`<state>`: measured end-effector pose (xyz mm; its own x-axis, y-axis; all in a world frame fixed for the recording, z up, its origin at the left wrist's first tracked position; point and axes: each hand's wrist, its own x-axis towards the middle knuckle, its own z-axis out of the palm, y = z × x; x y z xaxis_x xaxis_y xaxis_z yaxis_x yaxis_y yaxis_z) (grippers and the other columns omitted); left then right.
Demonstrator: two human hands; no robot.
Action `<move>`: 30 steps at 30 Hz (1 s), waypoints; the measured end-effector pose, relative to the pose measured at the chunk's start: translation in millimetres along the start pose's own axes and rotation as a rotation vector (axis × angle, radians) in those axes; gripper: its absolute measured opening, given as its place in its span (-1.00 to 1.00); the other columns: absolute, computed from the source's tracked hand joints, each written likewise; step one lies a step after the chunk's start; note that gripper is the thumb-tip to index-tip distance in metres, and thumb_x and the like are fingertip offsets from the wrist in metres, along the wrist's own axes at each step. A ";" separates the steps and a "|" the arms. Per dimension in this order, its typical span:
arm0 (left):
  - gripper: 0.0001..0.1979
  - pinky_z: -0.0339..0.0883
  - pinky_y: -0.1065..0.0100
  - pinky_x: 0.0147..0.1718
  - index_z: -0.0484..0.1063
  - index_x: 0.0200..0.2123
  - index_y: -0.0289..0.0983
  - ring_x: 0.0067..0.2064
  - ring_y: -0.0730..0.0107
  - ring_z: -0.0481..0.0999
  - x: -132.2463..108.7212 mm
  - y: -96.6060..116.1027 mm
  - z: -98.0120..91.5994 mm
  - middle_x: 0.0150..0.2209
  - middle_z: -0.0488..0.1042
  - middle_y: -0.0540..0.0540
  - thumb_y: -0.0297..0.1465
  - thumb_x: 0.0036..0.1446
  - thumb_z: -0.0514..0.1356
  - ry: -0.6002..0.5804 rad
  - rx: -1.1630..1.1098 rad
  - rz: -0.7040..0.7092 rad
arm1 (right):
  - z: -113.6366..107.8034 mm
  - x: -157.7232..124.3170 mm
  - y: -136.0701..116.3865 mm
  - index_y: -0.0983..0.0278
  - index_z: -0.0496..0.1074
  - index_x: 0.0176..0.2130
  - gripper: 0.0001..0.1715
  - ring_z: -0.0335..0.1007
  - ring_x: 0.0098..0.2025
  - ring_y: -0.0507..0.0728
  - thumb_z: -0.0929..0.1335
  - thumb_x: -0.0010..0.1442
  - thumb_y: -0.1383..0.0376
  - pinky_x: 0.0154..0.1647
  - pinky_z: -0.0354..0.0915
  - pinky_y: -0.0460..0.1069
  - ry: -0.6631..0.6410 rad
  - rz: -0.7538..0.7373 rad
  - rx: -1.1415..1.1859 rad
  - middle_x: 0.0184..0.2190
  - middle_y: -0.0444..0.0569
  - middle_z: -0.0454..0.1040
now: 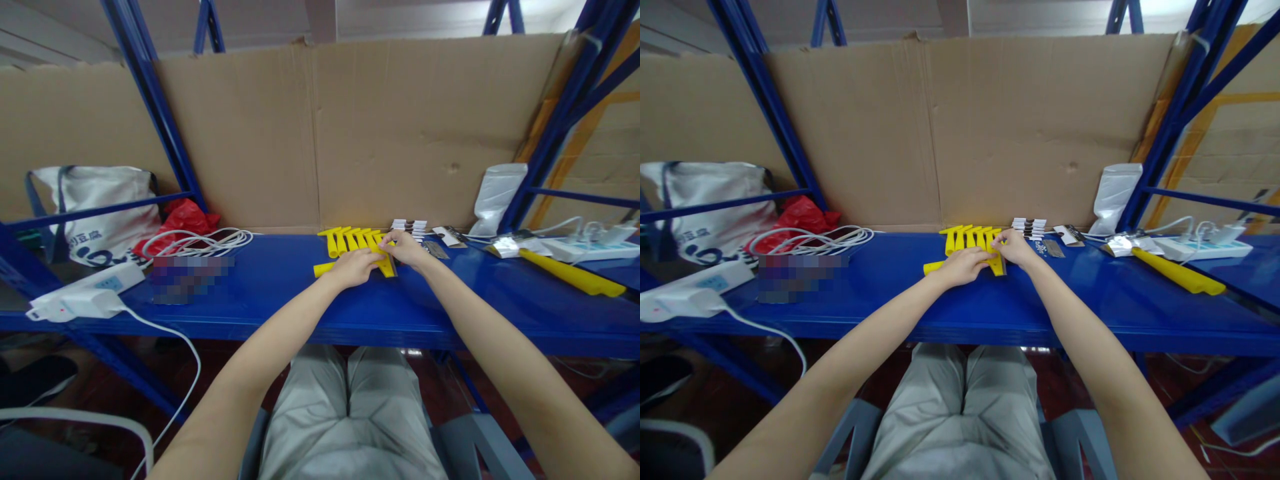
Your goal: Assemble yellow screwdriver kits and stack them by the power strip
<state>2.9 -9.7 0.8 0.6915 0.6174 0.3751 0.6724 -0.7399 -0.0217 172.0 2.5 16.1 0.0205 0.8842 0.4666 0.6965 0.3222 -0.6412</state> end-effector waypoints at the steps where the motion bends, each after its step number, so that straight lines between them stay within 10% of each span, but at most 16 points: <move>1: -0.61 0.36 0.25 -0.04 0.34 0.14 -0.11 0.04 0.23 0.45 0.1 0.0 0.1 0.01 0.47 -0.10 -0.35 0.29 -0.02 0.003 0.010 0.005 | 0.0 -0.1 0.4 0.30 0.40 -0.55 -0.89 0.28 -0.40 0.06 0.35 -0.02 0.33 -0.29 0.22 -0.04 -0.009 0.005 -0.018 -0.51 -0.09 0.42; 26: -0.67 0.31 0.29 -0.02 0.34 0.07 -0.15 0.04 0.27 0.42 0.1 -2.3 1.0 0.02 0.44 -0.10 -0.37 0.29 -0.03 0.067 -0.004 -0.039 | 5.5 8.1 6.3 0.30 0.38 -0.24 -0.79 0.36 -0.11 0.10 0.33 0.03 0.38 -0.07 0.28 0.01 0.150 0.147 0.150 -0.15 0.02 0.45; 30: -0.72 0.32 0.24 -0.05 0.34 -0.01 -0.23 0.02 0.22 0.42 0.0 -4.8 -3.1 -0.02 0.45 -0.16 -0.40 0.29 -0.05 0.075 0.000 -0.087 | -2.2 1.2 -6.3 0.31 0.43 -0.38 -0.94 0.38 -0.28 0.07 0.37 0.04 0.35 -0.18 0.29 -0.03 -0.006 0.220 0.218 -0.33 -0.03 0.49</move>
<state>-1.2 -7.0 3.7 0.6087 0.6575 0.4441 0.7289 -0.6844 0.0142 169.3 0.7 22.0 0.1488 0.9426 0.2990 0.5056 0.1873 -0.8422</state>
